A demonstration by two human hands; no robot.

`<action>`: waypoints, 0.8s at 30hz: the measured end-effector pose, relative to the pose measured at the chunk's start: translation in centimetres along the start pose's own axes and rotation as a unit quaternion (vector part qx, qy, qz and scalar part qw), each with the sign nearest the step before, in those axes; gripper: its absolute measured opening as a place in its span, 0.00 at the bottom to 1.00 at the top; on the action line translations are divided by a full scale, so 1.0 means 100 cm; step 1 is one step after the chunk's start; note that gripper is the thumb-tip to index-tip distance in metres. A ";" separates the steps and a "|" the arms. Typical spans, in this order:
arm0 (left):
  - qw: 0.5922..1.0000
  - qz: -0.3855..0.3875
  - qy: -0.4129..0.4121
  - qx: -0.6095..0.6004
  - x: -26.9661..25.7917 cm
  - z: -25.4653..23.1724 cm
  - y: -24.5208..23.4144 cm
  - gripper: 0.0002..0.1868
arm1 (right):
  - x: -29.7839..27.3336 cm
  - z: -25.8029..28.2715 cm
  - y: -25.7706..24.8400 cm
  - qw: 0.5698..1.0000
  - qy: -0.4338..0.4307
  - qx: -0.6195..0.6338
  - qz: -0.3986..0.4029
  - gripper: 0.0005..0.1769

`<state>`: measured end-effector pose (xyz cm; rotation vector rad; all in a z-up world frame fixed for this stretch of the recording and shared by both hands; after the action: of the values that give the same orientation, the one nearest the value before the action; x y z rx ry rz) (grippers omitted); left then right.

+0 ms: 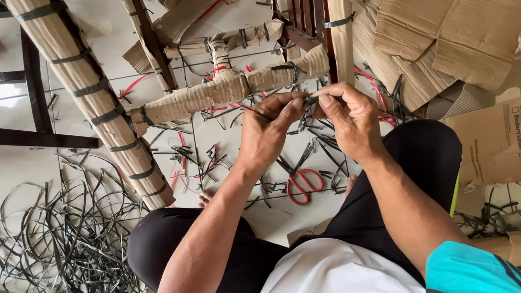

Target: Wrapping a wooden chair backrest with protective cardboard and securing it with plastic cable ties.

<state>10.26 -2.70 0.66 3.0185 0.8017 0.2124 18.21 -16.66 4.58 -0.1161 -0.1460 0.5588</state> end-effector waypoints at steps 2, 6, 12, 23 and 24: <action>0.987 0.005 -0.064 -0.150 -0.001 0.008 0.006 0.11 | 0.000 0.002 0.000 1.000 -0.011 -0.004 -0.004 0.08; 0.976 0.000 -0.078 -0.204 -0.001 0.013 0.005 0.11 | -0.001 -0.013 -0.003 0.999 -0.033 -0.020 -0.015 0.07; 0.972 -0.014 -0.081 -0.220 -0.001 0.013 0.003 0.12 | -0.001 -0.002 -0.006 0.996 -0.071 -0.029 -0.045 0.07; 0.973 -0.020 -0.083 -0.212 0.000 0.016 0.004 0.12 | 0.002 0.015 -0.002 0.977 -0.173 -0.121 -0.013 0.04; 0.973 -0.019 -0.084 -0.212 -0.001 0.014 0.004 0.12 | 0.002 0.013 -0.002 0.977 -0.172 -0.121 -0.013 0.04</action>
<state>10.58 -3.06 -0.73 2.5774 0.6953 0.1087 18.25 -16.68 5.86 -0.2536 -0.5536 0.5298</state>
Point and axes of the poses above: each hand's wrist, its own x-axis towards the middle knuckle, its own y-axis out of the palm, z = x × y, the point moved 6 cm from there along x, towards the middle knuckle, and after that the axes turned 6 degrees about y, right-handed, at the moved point
